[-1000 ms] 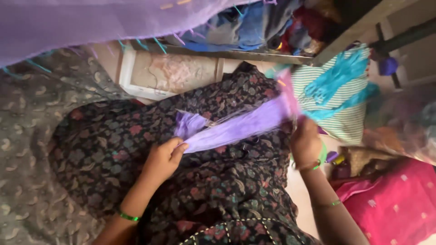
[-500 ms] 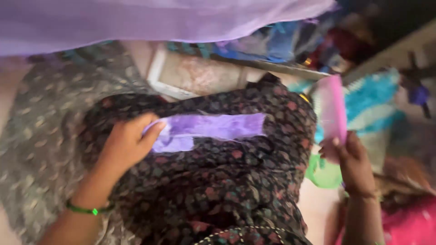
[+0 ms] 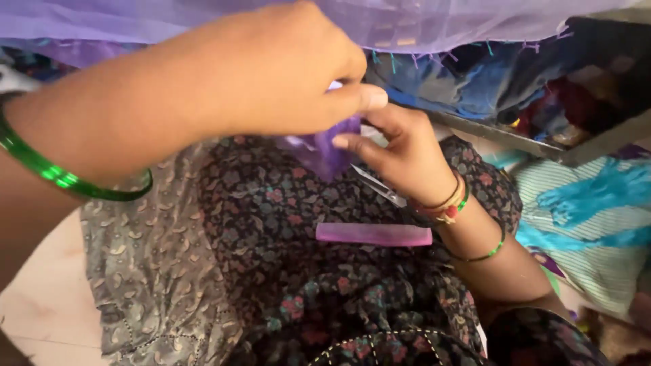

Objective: Cutting and organizing long strips of blue and purple synthetic material using a comb and scissors.

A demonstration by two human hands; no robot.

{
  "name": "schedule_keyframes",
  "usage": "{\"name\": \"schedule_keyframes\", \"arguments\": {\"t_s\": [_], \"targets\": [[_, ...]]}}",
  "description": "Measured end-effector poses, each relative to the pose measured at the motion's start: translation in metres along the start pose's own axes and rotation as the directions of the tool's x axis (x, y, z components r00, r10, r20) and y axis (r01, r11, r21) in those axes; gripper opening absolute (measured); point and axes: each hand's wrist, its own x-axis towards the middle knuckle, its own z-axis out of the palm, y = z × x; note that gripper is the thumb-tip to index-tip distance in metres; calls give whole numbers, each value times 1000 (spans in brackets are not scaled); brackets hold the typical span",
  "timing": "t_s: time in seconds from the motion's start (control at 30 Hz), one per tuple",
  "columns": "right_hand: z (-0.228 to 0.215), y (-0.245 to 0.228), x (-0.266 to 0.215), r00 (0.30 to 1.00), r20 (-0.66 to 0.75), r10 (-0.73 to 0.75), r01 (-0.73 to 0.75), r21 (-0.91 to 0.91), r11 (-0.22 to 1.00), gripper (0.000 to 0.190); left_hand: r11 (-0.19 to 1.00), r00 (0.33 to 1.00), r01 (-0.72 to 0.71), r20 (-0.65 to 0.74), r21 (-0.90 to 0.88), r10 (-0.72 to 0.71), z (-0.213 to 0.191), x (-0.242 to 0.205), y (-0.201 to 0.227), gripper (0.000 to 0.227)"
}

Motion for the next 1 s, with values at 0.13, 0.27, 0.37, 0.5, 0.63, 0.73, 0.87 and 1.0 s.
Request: {"name": "schedule_keyframes", "arguments": {"t_s": [0.13, 0.27, 0.37, 0.5, 0.63, 0.73, 0.87, 1.0], "targets": [[-2, -4, 7, 979, -157, 126, -123, 28, 992, 23, 987, 997, 52, -67, 151, -43, -17, -12, -6, 39], [-18, -16, -6, 960, -199, 199, -183, 96, 978, 20, 996, 996, 38, -78, 83, -31, -2, -12, -15, 36], [-34, -16, -21, 957, -273, 92, -83, 44, 996, 15, 990, 996, -62, -76, -125, 53, 12, 0, -21, 29], [-51, 2, -47, 925, -342, 166, -184, -21, 983, 9, 945, 996, -88, -33, -314, 82, 14, 8, -14, 25], [-60, 34, -78, 810, -390, 438, -445, 78, 892, 9, 949, 995, -66, -87, -309, 41, 25, 9, -26, 22], [-67, 40, -90, 834, -381, 400, -414, 47, 909, 9, 936, 967, -175, -233, -305, 105, 36, 9, -33, 24], [-76, 11, -77, 895, -391, 217, -233, 6, 972, 10, 906, 980, -63, -197, -418, -23, 37, 13, -25, 29], [-94, 21, -102, 872, -447, 198, -87, 257, 963, 4, 851, 989, -67, -147, -520, -11, 51, 14, -39, 20]]}}
